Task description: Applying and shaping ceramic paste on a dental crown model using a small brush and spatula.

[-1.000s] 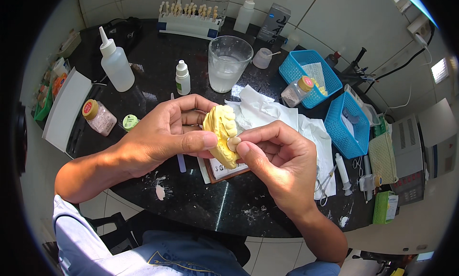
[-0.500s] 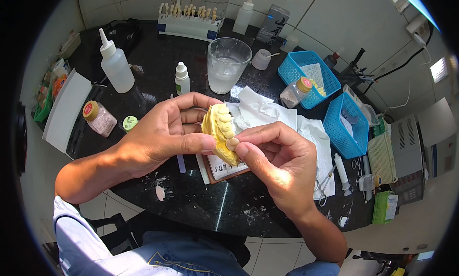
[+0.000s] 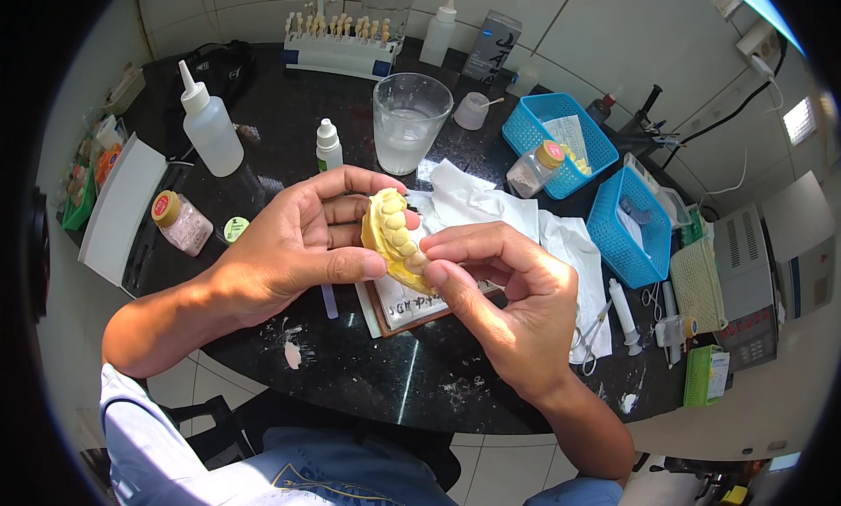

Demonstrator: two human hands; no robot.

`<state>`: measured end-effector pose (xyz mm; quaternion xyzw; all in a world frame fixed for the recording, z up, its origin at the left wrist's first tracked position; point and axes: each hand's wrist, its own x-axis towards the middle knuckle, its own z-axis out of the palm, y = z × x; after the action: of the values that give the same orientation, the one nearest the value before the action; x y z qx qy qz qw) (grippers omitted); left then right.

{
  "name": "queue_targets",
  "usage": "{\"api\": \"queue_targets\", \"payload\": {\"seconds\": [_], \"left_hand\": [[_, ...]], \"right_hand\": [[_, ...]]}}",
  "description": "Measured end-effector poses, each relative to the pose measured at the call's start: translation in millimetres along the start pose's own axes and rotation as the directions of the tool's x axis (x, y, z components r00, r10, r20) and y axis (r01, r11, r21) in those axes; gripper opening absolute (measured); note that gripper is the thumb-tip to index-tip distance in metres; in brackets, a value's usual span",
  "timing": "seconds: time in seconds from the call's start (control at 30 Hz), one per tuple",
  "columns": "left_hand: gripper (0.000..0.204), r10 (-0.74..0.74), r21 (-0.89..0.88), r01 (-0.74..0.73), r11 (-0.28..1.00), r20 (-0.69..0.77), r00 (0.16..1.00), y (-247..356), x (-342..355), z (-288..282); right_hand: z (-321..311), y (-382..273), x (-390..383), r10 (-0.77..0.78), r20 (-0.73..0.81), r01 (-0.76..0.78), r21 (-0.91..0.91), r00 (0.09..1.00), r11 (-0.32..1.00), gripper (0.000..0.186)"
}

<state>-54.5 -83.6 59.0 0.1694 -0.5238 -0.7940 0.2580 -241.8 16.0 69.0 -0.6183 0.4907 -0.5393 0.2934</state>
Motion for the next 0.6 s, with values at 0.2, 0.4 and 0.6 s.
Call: {"api": "queue_targets", "payload": {"seconds": [0.2, 0.4, 0.6], "left_hand": [[0.061, 0.02, -0.007, -0.02, 1.0, -0.003, 1.0, 0.3, 1.0, 2.9], [0.071, 0.167, 0.098, -0.156, 0.983, -0.118, 0.979, 4.4, 1.0, 4.4], [0.068, 0.325, 0.077, -0.317, 0.945, -0.151, 0.933, 3.9, 5.4, -0.5]], "right_hand": [[-3.4, -6.7, -0.5, 0.022, -0.135, -0.016, 0.044, 0.991, 0.999, 0.017], [-55.7, -26.7, 10.2, -0.246, -0.272, 0.124, -0.397, 0.93, 0.909, 0.012], [-86.3, -20.5, 6.1, 0.082, -0.171, -0.175, -0.654, 0.982, 0.736, 0.012]]}}
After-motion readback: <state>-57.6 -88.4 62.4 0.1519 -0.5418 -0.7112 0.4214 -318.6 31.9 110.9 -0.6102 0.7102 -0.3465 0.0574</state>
